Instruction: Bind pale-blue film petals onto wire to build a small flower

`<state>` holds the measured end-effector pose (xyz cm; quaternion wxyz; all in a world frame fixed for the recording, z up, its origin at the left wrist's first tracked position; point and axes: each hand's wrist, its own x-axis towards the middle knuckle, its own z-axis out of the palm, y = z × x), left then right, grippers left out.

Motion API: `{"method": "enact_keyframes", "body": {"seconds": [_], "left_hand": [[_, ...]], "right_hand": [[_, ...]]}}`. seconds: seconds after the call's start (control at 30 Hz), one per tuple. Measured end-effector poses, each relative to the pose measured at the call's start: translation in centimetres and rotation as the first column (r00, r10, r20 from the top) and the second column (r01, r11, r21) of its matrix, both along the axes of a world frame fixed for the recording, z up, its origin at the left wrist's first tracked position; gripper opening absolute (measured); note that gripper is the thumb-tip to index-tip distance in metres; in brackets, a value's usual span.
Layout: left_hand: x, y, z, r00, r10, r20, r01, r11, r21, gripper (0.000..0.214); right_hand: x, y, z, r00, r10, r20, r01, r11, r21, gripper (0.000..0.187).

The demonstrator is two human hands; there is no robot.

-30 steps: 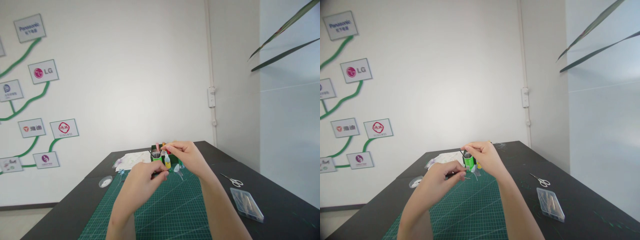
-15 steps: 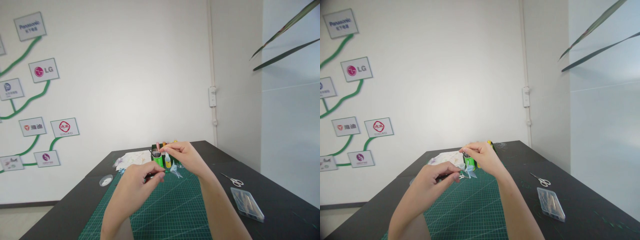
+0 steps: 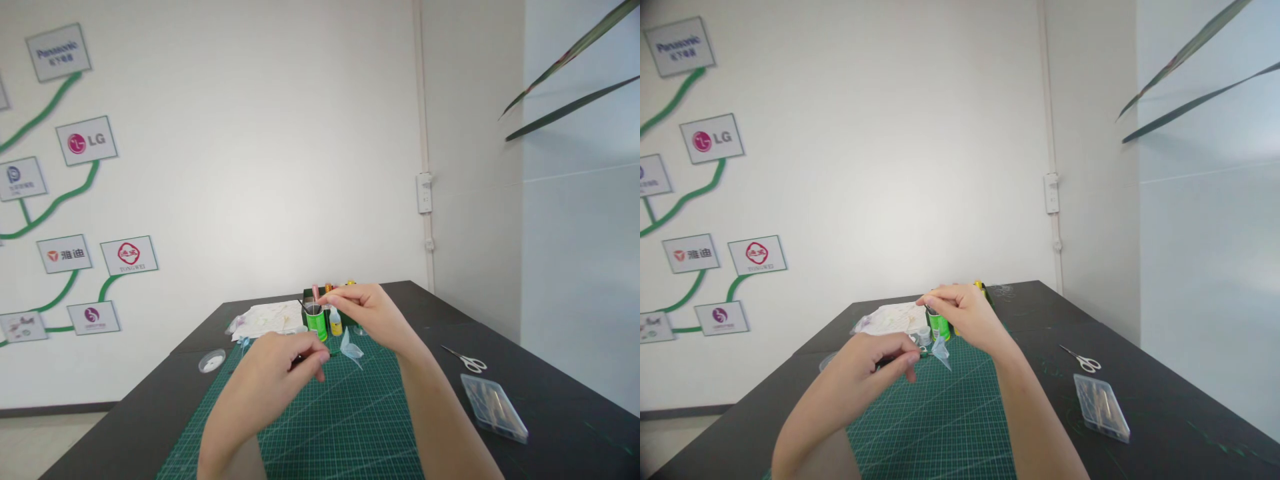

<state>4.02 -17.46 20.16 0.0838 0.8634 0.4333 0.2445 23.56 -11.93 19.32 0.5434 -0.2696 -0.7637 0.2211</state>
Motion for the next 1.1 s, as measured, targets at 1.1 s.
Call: {"method": "enact_keyframes", "body": {"seconds": [1.1], "left_hand": [[-0.5,0.0,-0.5,0.998,-0.051,0.03,0.039,0.947,0.318,0.019]], "right_hand": [[0.6,0.9,-0.3,0.987,0.045,0.152,-0.031,0.995,-0.094,0.036]]}}
